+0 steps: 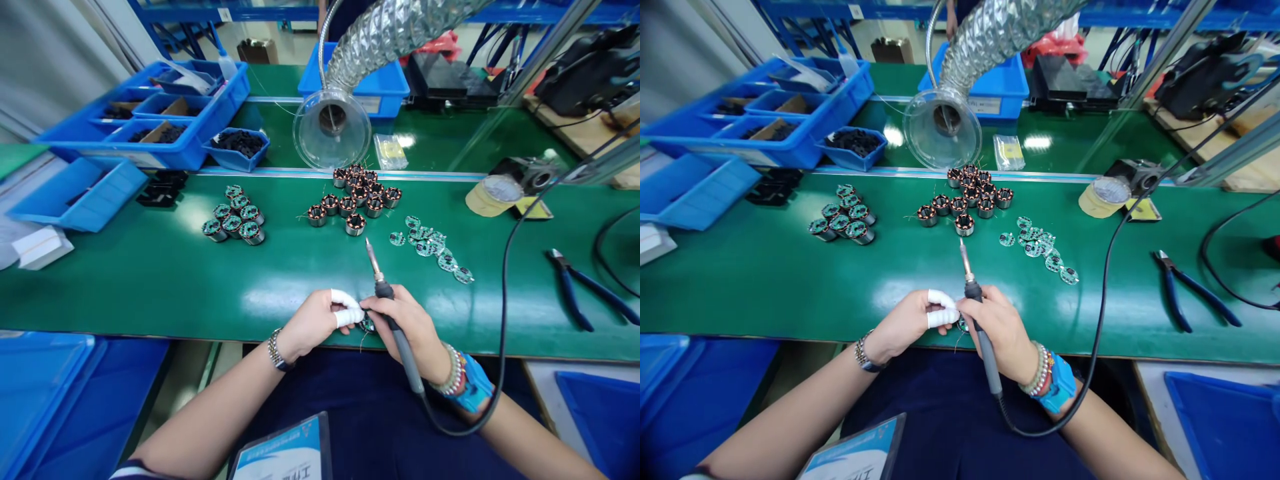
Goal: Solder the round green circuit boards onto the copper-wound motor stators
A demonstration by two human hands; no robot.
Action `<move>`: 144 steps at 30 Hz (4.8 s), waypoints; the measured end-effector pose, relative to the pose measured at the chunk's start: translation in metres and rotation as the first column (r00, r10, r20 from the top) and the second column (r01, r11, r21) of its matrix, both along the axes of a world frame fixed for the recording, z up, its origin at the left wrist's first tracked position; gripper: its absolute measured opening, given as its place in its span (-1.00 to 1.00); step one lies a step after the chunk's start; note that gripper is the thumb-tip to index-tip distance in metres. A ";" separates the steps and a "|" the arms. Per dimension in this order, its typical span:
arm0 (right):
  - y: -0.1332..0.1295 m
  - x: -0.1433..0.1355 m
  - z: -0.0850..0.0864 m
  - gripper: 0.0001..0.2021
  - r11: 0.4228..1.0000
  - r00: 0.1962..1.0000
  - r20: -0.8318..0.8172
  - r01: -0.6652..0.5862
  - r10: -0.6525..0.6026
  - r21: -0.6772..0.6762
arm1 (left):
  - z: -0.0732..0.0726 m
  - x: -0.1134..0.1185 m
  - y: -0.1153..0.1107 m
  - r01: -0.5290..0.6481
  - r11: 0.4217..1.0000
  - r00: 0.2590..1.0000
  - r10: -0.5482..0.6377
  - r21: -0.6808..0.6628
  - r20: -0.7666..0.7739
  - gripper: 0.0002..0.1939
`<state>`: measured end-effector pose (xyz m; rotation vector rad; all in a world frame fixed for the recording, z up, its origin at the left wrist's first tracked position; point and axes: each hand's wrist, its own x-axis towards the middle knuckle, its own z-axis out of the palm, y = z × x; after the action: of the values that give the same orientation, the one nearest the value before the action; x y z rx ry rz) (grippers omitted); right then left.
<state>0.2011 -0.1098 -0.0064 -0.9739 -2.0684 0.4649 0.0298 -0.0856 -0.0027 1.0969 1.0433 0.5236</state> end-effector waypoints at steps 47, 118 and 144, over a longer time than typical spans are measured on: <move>-0.022 0.026 0.053 -0.70 0.995 0.998 -0.036 -0.052 0.050 -0.079 | 0.001 -0.004 0.006 0.120 0.991 0.993 -0.120 -0.057 0.016 -0.96; 0.002 0.016 -0.013 -0.63 0.954 0.996 -0.030 -0.092 0.087 -0.287 | 0.001 -0.004 0.013 0.088 0.994 0.995 -0.090 0.062 0.031 -0.94; 0.004 0.017 -0.011 -0.64 0.943 0.993 -0.030 -0.117 0.113 -0.311 | -0.001 -0.014 0.006 0.219 0.823 0.969 -0.121 0.524 -0.214 -0.95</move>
<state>0.2176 -0.1054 -0.0176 -1.0292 -2.0875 0.8793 0.0154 -0.0792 -0.0035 1.7551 0.9516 0.6070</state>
